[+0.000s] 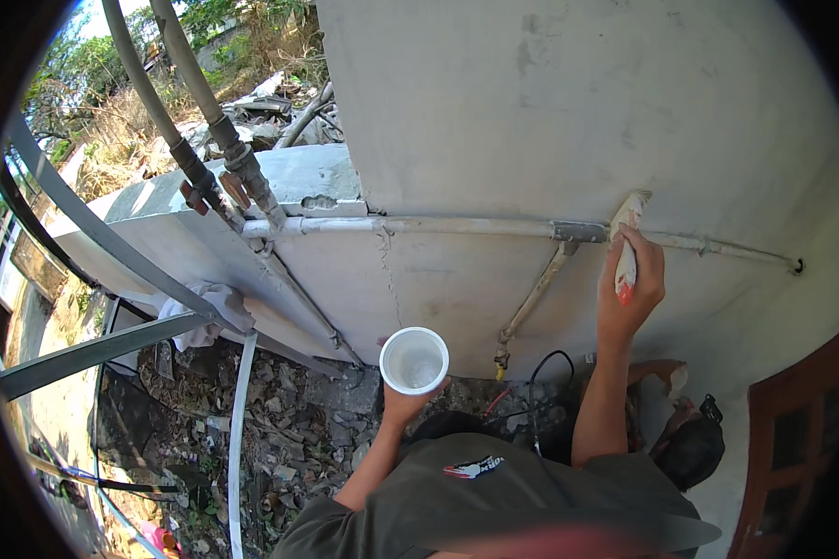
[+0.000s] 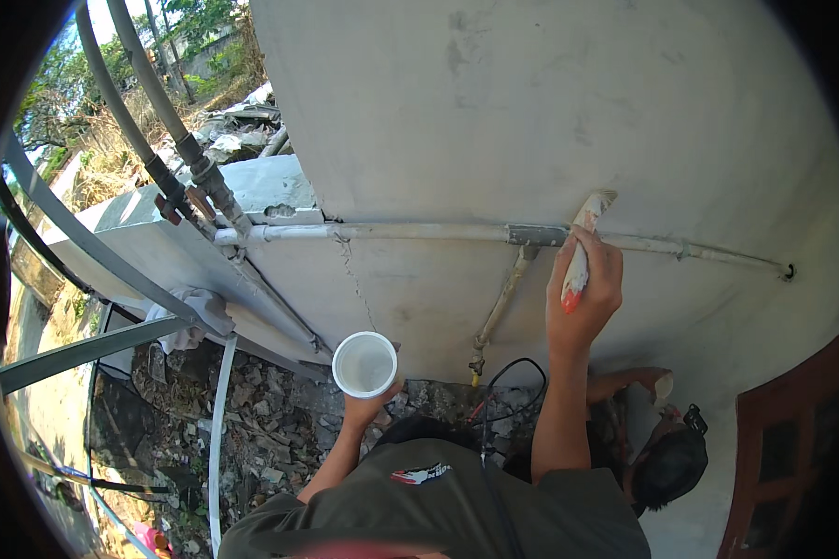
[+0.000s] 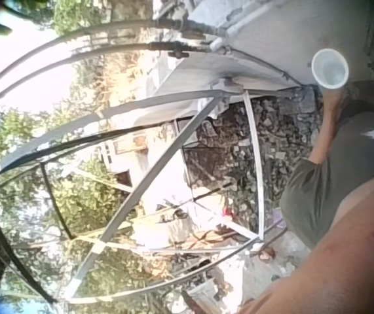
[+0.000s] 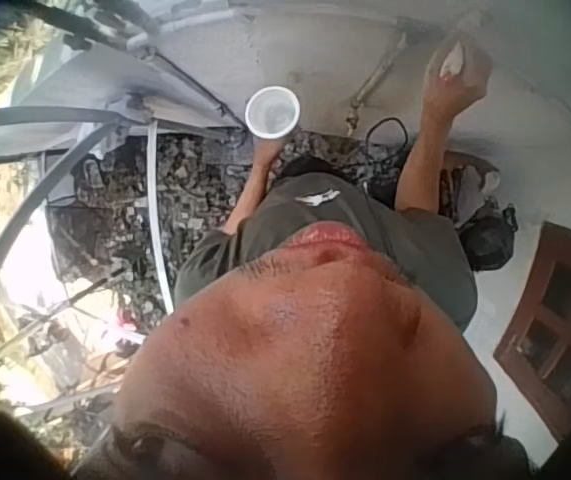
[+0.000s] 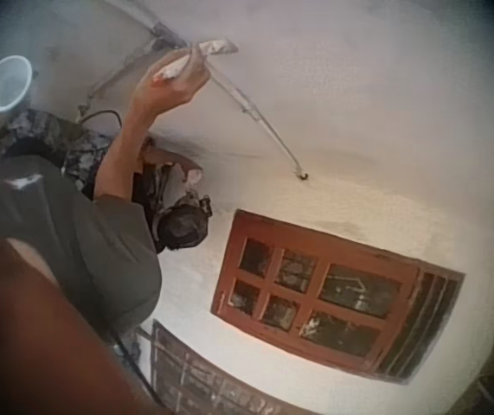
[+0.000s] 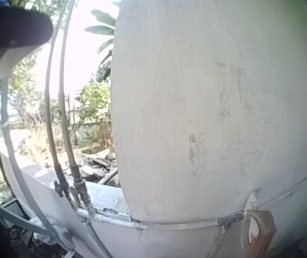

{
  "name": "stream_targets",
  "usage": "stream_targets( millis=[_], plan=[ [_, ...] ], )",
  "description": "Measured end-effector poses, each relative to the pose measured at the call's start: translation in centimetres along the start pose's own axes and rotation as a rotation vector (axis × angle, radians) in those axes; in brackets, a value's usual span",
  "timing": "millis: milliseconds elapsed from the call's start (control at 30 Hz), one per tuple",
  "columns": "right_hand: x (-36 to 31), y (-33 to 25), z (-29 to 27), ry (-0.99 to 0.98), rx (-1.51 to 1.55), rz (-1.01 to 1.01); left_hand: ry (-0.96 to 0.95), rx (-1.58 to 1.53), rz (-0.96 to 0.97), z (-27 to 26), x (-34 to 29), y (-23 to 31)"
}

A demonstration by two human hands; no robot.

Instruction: Apply white paint to a wall and conduit using a brush.

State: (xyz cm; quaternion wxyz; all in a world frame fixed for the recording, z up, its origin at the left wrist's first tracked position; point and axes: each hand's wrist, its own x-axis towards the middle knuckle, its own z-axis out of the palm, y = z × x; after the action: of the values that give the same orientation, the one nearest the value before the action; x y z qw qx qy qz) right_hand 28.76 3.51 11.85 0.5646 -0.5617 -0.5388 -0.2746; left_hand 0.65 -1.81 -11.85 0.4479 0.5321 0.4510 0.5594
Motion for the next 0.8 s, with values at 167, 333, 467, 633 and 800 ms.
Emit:
stream_targets(
  millis=[167,333,467,633,800],
  plan=[
    [-1.0,-4.9,1.2,-0.103,0.214,-0.047,-0.010,-0.005,0.007,-0.6,0.1,0.4],
    [-2.4,-10.1,3.5,-0.256,0.498,-0.052,0.004,-0.003,0.071,-1.6,0.0,0.6],
    [1.1,-11.9,6.1,-0.393,0.894,-0.125,0.007,0.051,0.043,-2.1,-0.4,1.6],
    [12.8,-14.7,6.0,-0.247,1.155,-0.306,0.057,0.074,0.000,-3.0,-1.0,1.2],
    [23.3,-18.6,3.9,-0.397,1.272,-0.247,0.026,0.091,0.017,-2.6,0.2,1.4]
  ],
)
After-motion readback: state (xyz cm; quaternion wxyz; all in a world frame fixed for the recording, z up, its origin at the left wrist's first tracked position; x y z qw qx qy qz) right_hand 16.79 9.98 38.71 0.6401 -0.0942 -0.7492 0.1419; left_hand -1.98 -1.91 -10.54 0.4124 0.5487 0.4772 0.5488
